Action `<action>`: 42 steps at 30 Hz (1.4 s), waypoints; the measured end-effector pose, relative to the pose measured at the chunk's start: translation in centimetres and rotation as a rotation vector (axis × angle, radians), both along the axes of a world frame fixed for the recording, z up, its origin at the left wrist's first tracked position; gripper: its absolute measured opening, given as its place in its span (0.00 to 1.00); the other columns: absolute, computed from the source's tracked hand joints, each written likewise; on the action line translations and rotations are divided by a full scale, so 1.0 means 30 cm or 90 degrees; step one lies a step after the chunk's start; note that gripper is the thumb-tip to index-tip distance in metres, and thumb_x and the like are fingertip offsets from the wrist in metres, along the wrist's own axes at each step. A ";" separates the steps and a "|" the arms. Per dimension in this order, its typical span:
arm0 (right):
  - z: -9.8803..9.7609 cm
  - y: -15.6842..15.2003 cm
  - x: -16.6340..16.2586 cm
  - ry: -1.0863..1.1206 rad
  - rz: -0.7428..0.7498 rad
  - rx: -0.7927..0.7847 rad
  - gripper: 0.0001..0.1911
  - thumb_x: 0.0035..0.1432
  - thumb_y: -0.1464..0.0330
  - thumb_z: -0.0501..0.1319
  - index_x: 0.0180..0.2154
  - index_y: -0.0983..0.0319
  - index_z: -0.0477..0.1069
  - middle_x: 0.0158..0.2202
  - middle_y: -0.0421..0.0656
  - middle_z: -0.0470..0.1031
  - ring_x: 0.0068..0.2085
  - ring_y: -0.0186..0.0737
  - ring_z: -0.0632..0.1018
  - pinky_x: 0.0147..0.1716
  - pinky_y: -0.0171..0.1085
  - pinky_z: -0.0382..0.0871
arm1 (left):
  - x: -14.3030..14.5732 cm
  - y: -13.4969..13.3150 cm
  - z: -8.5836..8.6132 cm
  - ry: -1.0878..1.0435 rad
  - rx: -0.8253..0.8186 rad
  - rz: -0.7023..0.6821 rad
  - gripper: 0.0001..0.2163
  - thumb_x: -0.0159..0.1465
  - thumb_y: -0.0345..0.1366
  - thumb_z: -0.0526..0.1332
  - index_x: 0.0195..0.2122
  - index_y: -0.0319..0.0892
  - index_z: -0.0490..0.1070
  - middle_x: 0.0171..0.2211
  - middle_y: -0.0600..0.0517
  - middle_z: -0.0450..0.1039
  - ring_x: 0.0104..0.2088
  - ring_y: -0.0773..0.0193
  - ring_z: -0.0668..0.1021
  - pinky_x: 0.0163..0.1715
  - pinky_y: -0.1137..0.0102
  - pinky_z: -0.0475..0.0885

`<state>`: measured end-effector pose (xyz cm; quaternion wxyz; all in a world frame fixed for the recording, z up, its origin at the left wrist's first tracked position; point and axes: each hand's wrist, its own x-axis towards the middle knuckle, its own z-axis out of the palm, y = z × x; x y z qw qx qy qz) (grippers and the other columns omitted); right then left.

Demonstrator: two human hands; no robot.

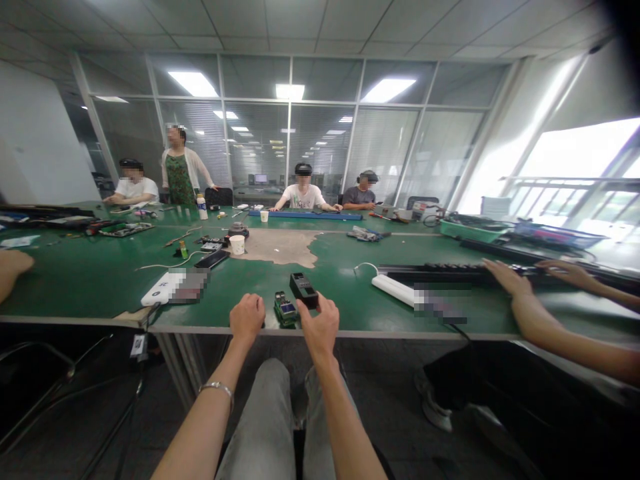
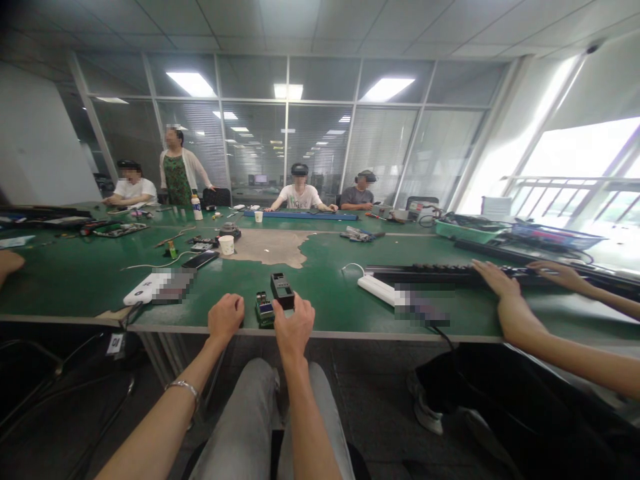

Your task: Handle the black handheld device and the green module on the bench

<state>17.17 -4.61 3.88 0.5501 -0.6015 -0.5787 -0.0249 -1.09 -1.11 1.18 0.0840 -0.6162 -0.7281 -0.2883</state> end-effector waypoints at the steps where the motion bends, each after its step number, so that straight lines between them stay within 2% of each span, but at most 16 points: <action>1: -0.016 0.003 0.014 -0.001 -0.005 -0.005 0.23 0.57 0.55 0.60 0.49 0.64 0.71 0.38 0.48 0.73 0.40 0.45 0.69 0.42 0.39 0.60 | 0.000 0.001 -0.001 0.001 0.002 -0.001 0.17 0.69 0.43 0.47 0.37 0.44 0.74 0.38 0.48 0.72 0.34 0.64 0.73 0.30 0.72 0.58; 7: -0.091 0.010 0.063 -0.008 -0.039 -0.034 0.25 0.57 0.55 0.60 0.51 0.64 0.71 0.40 0.50 0.74 0.40 0.46 0.70 0.42 0.40 0.59 | 0.007 -0.001 0.003 0.002 -0.004 0.002 0.17 0.69 0.42 0.47 0.38 0.43 0.74 0.38 0.47 0.72 0.35 0.64 0.74 0.33 0.72 0.60; 15: -0.126 0.014 0.092 -0.054 -0.046 -0.059 0.23 0.58 0.55 0.60 0.47 0.65 0.72 0.38 0.50 0.75 0.41 0.47 0.71 0.43 0.40 0.58 | 0.017 -0.004 0.008 0.021 -0.007 0.013 0.17 0.69 0.43 0.47 0.37 0.43 0.74 0.38 0.48 0.72 0.35 0.64 0.74 0.32 0.72 0.59; 23: -0.169 0.021 0.089 -0.081 -0.060 -0.063 0.25 0.58 0.55 0.60 0.49 0.67 0.71 0.40 0.53 0.75 0.43 0.50 0.71 0.44 0.43 0.59 | 0.015 -0.001 0.005 0.028 -0.004 0.016 0.17 0.69 0.43 0.47 0.37 0.44 0.74 0.38 0.48 0.72 0.33 0.65 0.74 0.30 0.72 0.58; 30: -0.175 0.019 0.092 -0.089 -0.067 -0.044 0.35 0.56 0.51 0.60 0.54 0.72 0.66 0.44 0.57 0.74 0.47 0.54 0.70 0.46 0.46 0.60 | 0.021 -0.001 0.007 0.030 -0.005 0.014 0.17 0.69 0.43 0.47 0.36 0.44 0.74 0.37 0.48 0.72 0.34 0.65 0.74 0.30 0.72 0.57; 42: -0.174 0.012 0.097 -0.060 -0.054 -0.030 0.34 0.58 0.50 0.59 0.52 0.72 0.68 0.44 0.57 0.75 0.47 0.52 0.71 0.48 0.44 0.61 | 0.021 -0.003 0.002 0.023 -0.007 0.014 0.17 0.69 0.44 0.47 0.37 0.45 0.74 0.38 0.49 0.72 0.34 0.64 0.74 0.30 0.72 0.57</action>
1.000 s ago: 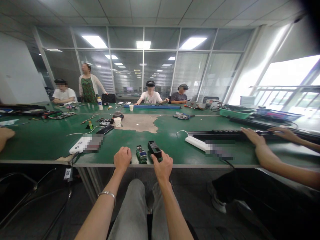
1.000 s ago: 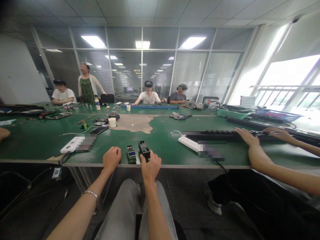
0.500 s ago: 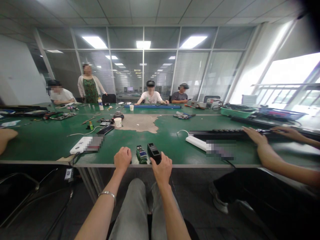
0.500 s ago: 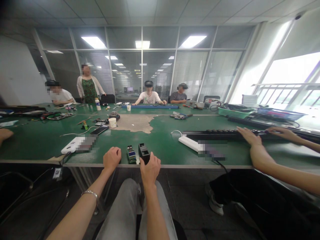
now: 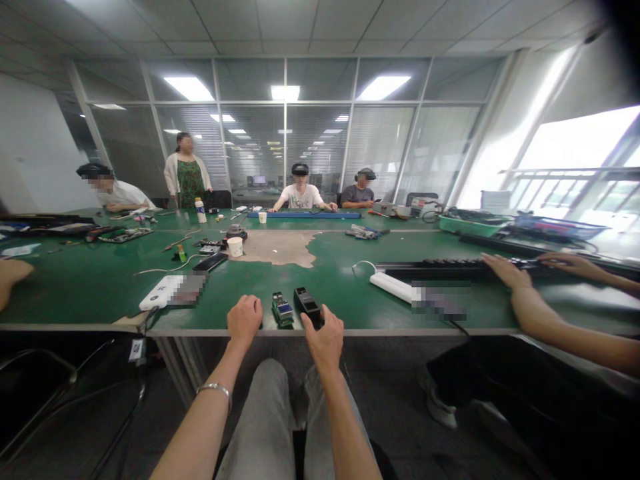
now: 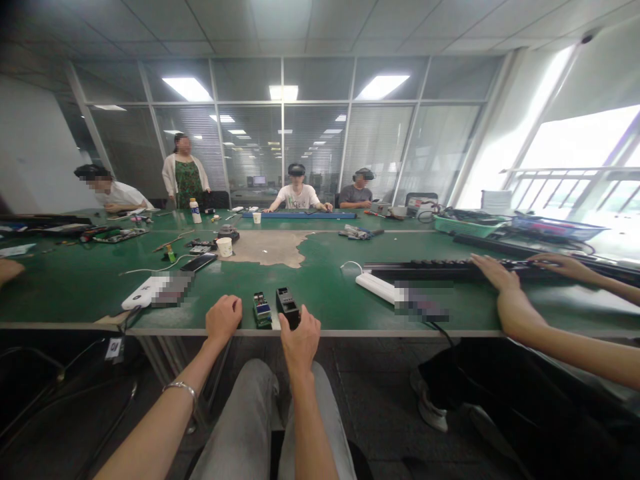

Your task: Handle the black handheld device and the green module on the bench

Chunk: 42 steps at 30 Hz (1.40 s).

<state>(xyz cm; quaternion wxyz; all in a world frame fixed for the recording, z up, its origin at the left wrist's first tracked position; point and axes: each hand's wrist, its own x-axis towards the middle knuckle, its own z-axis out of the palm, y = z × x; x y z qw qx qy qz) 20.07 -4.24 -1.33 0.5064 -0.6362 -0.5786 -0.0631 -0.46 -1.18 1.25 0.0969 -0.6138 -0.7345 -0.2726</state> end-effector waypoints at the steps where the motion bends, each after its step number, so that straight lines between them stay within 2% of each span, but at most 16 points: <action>1: 0.002 0.000 -0.001 -0.004 -0.001 -0.005 0.34 0.57 0.50 0.59 0.52 0.72 0.68 0.44 0.56 0.75 0.46 0.52 0.71 0.48 0.44 0.61 | 0.000 0.000 0.001 -0.004 -0.004 -0.001 0.17 0.69 0.44 0.47 0.37 0.45 0.74 0.38 0.48 0.72 0.34 0.64 0.74 0.31 0.72 0.58; 4: 0.012 0.003 -0.008 -0.017 -0.017 -0.028 0.33 0.56 0.51 0.61 0.51 0.71 0.69 0.43 0.57 0.75 0.46 0.53 0.71 0.47 0.44 0.60 | -0.001 -0.001 0.004 -0.008 -0.009 -0.001 0.18 0.69 0.45 0.47 0.38 0.44 0.74 0.39 0.48 0.72 0.35 0.64 0.74 0.31 0.73 0.58; 9: 0.034 0.010 -0.008 0.010 -0.013 -0.045 0.24 0.56 0.54 0.61 0.44 0.67 0.73 0.39 0.54 0.76 0.42 0.50 0.73 0.44 0.43 0.60 | -0.004 -0.004 0.006 -0.006 -0.012 -0.005 0.19 0.69 0.46 0.46 0.37 0.44 0.74 0.38 0.47 0.71 0.35 0.64 0.74 0.31 0.72 0.59; 16: 0.119 -0.037 -0.043 0.113 0.031 -0.003 0.21 0.57 0.52 0.61 0.42 0.63 0.74 0.37 0.48 0.77 0.38 0.46 0.73 0.41 0.39 0.61 | -0.007 -0.003 0.005 0.001 -0.001 -0.001 0.18 0.69 0.45 0.47 0.36 0.44 0.74 0.38 0.48 0.71 0.34 0.64 0.74 0.31 0.72 0.59; 20: 0.155 -0.047 -0.114 0.090 0.065 0.011 0.21 0.57 0.53 0.61 0.43 0.63 0.73 0.39 0.48 0.76 0.40 0.46 0.72 0.42 0.39 0.60 | -0.007 -0.005 0.007 -0.004 -0.013 0.000 0.17 0.69 0.44 0.47 0.37 0.44 0.74 0.39 0.48 0.71 0.35 0.64 0.74 0.32 0.73 0.60; 24: 0.159 -0.032 -0.174 0.060 0.059 0.001 0.22 0.58 0.52 0.60 0.42 0.64 0.73 0.39 0.50 0.76 0.40 0.46 0.72 0.43 0.40 0.60 | -0.008 -0.006 0.011 0.000 -0.009 0.000 0.17 0.69 0.44 0.47 0.37 0.44 0.74 0.38 0.48 0.72 0.36 0.64 0.74 0.32 0.72 0.60; 33: 0.205 -0.038 -0.220 -0.018 0.056 -0.039 0.18 0.58 0.54 0.60 0.38 0.64 0.73 0.36 0.50 0.76 0.39 0.46 0.72 0.41 0.40 0.58 | -0.006 -0.011 0.019 -0.014 -0.022 0.010 0.17 0.69 0.44 0.48 0.38 0.43 0.74 0.39 0.47 0.73 0.36 0.64 0.75 0.32 0.72 0.60; 36: 0.204 -0.048 -0.226 -0.039 0.043 -0.059 0.17 0.57 0.55 0.61 0.38 0.63 0.73 0.36 0.50 0.76 0.39 0.47 0.71 0.41 0.40 0.58 | -0.010 -0.008 0.013 -0.007 -0.020 0.005 0.19 0.70 0.44 0.46 0.37 0.43 0.74 0.38 0.47 0.72 0.36 0.64 0.74 0.32 0.72 0.60; 42: 0.159 -0.061 -0.228 -0.051 0.033 -0.099 0.17 0.55 0.56 0.62 0.38 0.62 0.73 0.35 0.50 0.76 0.40 0.49 0.72 0.40 0.41 0.59 | -0.013 -0.006 0.006 -0.005 -0.017 -0.002 0.19 0.70 0.45 0.46 0.37 0.43 0.74 0.39 0.47 0.71 0.35 0.64 0.74 0.32 0.72 0.60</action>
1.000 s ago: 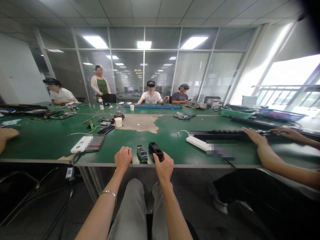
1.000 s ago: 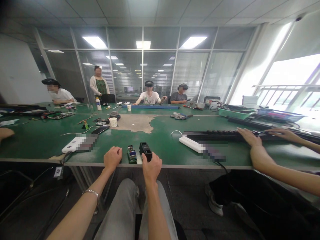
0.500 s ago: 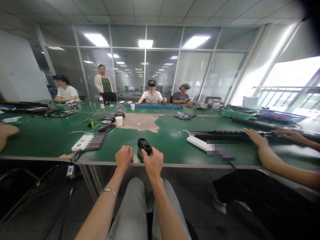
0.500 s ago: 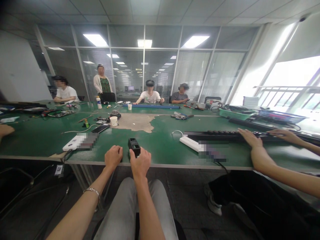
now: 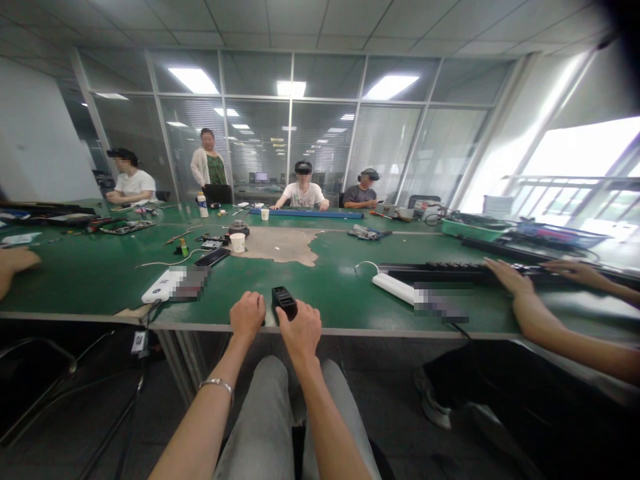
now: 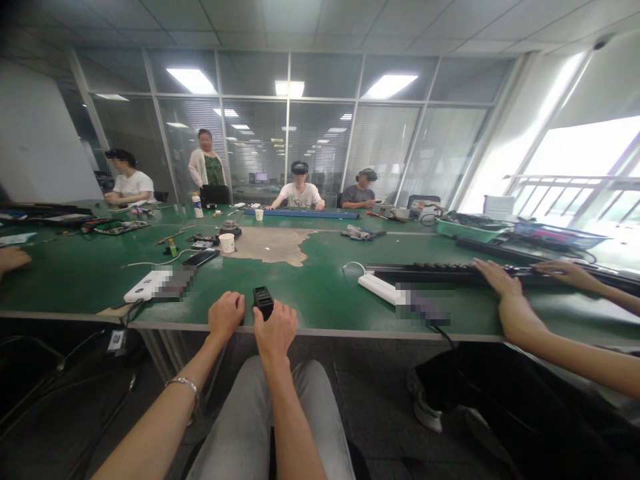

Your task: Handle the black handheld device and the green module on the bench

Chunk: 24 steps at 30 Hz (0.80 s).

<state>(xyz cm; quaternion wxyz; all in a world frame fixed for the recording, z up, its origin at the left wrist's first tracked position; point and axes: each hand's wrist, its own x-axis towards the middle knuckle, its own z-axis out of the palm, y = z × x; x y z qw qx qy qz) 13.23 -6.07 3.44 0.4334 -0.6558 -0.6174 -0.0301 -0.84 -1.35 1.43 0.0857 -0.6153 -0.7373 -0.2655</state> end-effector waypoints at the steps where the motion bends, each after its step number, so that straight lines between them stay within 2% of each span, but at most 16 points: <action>1: -0.007 -0.002 0.001 0.000 -0.002 -0.006 0.16 0.55 0.56 0.63 0.38 0.62 0.73 0.35 0.50 0.76 0.39 0.49 0.72 0.40 0.41 0.59 | 0.000 0.000 0.000 0.001 0.002 -0.001 0.19 0.70 0.45 0.45 0.36 0.43 0.74 0.39 0.47 0.71 0.35 0.64 0.74 0.32 0.72 0.60; 7: -0.035 -0.020 0.016 0.001 0.018 -0.008 0.17 0.54 0.56 0.64 0.39 0.62 0.73 0.35 0.50 0.76 0.39 0.49 0.73 0.40 0.41 0.59 | 0.003 -0.002 0.004 -0.004 -0.001 -0.003 0.19 0.70 0.44 0.45 0.36 0.43 0.73 0.39 0.47 0.71 0.36 0.64 0.74 0.32 0.72 0.59; 11: -0.045 -0.017 0.016 0.009 0.022 0.025 0.24 0.55 0.55 0.63 0.46 0.65 0.71 0.40 0.53 0.76 0.43 0.51 0.73 0.42 0.42 0.59 | 0.004 -0.003 0.005 -0.007 0.001 -0.004 0.19 0.70 0.44 0.45 0.36 0.43 0.73 0.39 0.47 0.71 0.36 0.63 0.74 0.32 0.72 0.60; 13: -0.046 -0.011 0.011 0.012 0.026 0.032 0.24 0.56 0.55 0.62 0.47 0.66 0.71 0.40 0.53 0.76 0.44 0.50 0.73 0.43 0.42 0.59 | 0.004 -0.003 0.006 -0.004 -0.002 -0.001 0.19 0.70 0.44 0.45 0.36 0.43 0.74 0.39 0.47 0.71 0.36 0.63 0.74 0.32 0.72 0.60; 19: -0.044 0.013 -0.007 0.012 0.018 0.011 0.18 0.57 0.56 0.61 0.42 0.63 0.72 0.38 0.51 0.76 0.41 0.49 0.73 0.41 0.41 0.59 | -0.001 -0.003 0.003 0.002 0.002 -0.002 0.19 0.70 0.45 0.45 0.36 0.43 0.73 0.39 0.47 0.71 0.36 0.63 0.74 0.32 0.72 0.60; 24: -0.045 0.029 -0.017 0.008 0.008 0.010 0.17 0.55 0.55 0.63 0.38 0.62 0.73 0.35 0.50 0.76 0.39 0.49 0.72 0.39 0.41 0.59 | -0.003 -0.002 0.002 -0.003 0.002 -0.007 0.19 0.70 0.44 0.45 0.36 0.43 0.73 0.39 0.47 0.72 0.36 0.63 0.74 0.33 0.72 0.60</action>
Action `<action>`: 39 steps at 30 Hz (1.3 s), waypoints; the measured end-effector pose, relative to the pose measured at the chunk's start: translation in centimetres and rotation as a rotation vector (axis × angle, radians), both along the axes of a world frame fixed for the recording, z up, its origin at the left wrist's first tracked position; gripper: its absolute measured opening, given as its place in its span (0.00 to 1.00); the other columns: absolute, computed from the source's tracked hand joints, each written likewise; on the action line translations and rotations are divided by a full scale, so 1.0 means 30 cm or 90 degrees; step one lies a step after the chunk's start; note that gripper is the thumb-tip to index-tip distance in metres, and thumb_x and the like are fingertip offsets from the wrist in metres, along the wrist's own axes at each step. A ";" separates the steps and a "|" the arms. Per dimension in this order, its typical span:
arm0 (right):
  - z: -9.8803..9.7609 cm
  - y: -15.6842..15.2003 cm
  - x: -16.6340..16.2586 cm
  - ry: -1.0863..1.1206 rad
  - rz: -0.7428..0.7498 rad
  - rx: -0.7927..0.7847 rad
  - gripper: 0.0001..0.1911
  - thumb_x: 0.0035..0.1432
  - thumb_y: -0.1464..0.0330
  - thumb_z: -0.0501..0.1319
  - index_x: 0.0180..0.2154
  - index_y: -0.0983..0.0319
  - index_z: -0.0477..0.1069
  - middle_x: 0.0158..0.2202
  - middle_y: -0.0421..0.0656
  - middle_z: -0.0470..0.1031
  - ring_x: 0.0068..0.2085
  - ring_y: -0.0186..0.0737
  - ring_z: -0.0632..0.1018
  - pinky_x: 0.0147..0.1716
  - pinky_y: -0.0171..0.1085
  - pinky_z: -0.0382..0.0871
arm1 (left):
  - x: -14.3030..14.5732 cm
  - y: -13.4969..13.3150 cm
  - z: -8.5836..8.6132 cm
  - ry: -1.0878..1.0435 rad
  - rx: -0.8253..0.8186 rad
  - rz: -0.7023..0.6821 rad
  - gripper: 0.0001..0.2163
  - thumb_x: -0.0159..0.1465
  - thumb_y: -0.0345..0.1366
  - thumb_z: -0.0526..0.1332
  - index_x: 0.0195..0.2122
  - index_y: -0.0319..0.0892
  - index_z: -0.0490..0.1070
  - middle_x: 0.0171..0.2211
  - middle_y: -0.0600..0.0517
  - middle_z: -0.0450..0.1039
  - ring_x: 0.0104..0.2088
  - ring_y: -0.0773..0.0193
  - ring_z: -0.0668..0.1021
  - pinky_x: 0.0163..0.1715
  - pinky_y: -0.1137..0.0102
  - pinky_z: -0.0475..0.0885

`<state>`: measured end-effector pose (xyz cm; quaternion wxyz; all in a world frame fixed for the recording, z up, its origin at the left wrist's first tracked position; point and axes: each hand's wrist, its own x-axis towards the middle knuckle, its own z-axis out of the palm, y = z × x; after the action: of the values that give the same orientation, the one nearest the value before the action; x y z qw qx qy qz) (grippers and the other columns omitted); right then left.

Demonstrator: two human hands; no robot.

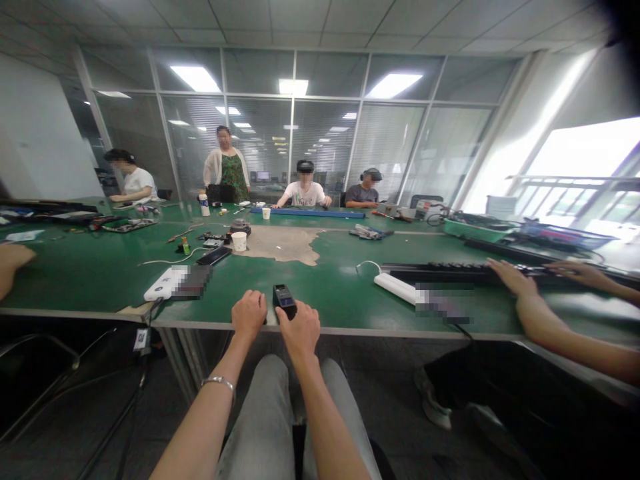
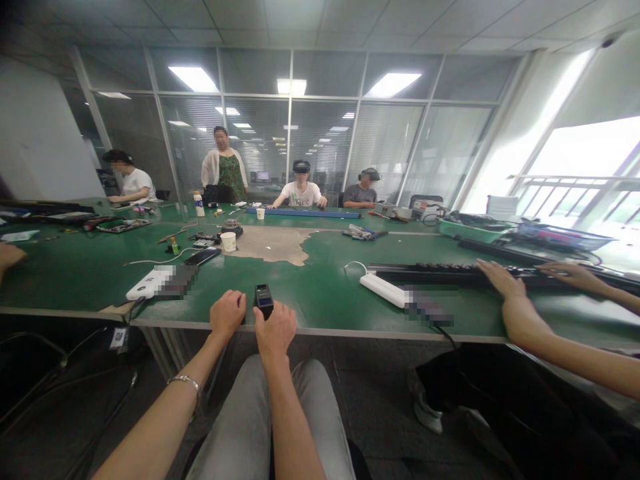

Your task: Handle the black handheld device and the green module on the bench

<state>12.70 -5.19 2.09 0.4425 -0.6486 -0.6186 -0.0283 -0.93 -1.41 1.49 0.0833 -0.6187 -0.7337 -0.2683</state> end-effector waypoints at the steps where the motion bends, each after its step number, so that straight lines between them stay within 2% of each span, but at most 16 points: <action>1: 0.000 0.001 -0.001 -0.001 0.000 0.002 0.17 0.55 0.55 0.63 0.38 0.62 0.73 0.35 0.50 0.76 0.39 0.49 0.72 0.39 0.41 0.59 | 0.001 0.000 0.001 -0.002 -0.003 0.001 0.19 0.70 0.44 0.45 0.37 0.43 0.74 0.39 0.47 0.71 0.36 0.63 0.74 0.33 0.72 0.60; 8: 0.020 -0.003 -0.001 0.004 0.018 0.023 0.16 0.57 0.56 0.62 0.37 0.62 0.73 0.34 0.48 0.76 0.39 0.47 0.72 0.41 0.40 0.59 | 0.000 0.001 0.001 -0.005 -0.017 0.004 0.19 0.70 0.45 0.45 0.37 0.43 0.73 0.40 0.46 0.72 0.37 0.63 0.74 0.33 0.72 0.60; 14: 0.094 -0.002 0.014 0.032 0.025 0.078 0.18 0.58 0.55 0.61 0.41 0.63 0.73 0.37 0.49 0.76 0.41 0.46 0.72 0.43 0.40 0.59 | 0.000 0.001 0.001 -0.009 -0.010 0.004 0.19 0.70 0.45 0.46 0.37 0.43 0.74 0.39 0.47 0.72 0.35 0.64 0.74 0.32 0.72 0.59; 19: 0.132 0.011 0.079 0.050 0.005 0.126 0.23 0.59 0.52 0.59 0.45 0.65 0.72 0.41 0.51 0.76 0.43 0.48 0.72 0.45 0.41 0.59 | 0.002 0.003 -0.001 -0.006 -0.001 0.006 0.18 0.69 0.44 0.46 0.37 0.43 0.74 0.38 0.47 0.71 0.35 0.64 0.74 0.32 0.72 0.60; 22: 0.104 0.022 0.138 0.051 -0.018 0.125 0.24 0.59 0.53 0.58 0.46 0.65 0.72 0.40 0.51 0.76 0.43 0.48 0.71 0.45 0.41 0.59 | 0.002 0.004 -0.002 -0.005 -0.001 0.004 0.18 0.69 0.44 0.46 0.37 0.43 0.74 0.39 0.47 0.71 0.35 0.64 0.74 0.32 0.72 0.59; 30: -0.038 0.051 0.236 0.033 -0.060 0.061 0.24 0.59 0.53 0.58 0.45 0.66 0.73 0.38 0.52 0.76 0.41 0.48 0.72 0.42 0.41 0.59 | 0.008 0.000 0.001 0.002 -0.001 0.001 0.18 0.70 0.44 0.46 0.37 0.43 0.74 0.38 0.47 0.71 0.35 0.64 0.74 0.32 0.72 0.60; 39: -0.078 0.063 0.243 0.007 -0.048 0.022 0.23 0.59 0.53 0.58 0.44 0.66 0.73 0.37 0.52 0.76 0.41 0.49 0.72 0.42 0.41 0.58 | 0.010 -0.001 0.004 0.001 -0.003 0.002 0.19 0.69 0.44 0.46 0.36 0.43 0.74 0.38 0.47 0.71 0.34 0.64 0.74 0.31 0.72 0.58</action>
<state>19.98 -3.30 -0.26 0.4560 -0.6639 -0.5905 -0.0523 -0.62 -1.43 1.62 0.0829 -0.6180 -0.7352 -0.2657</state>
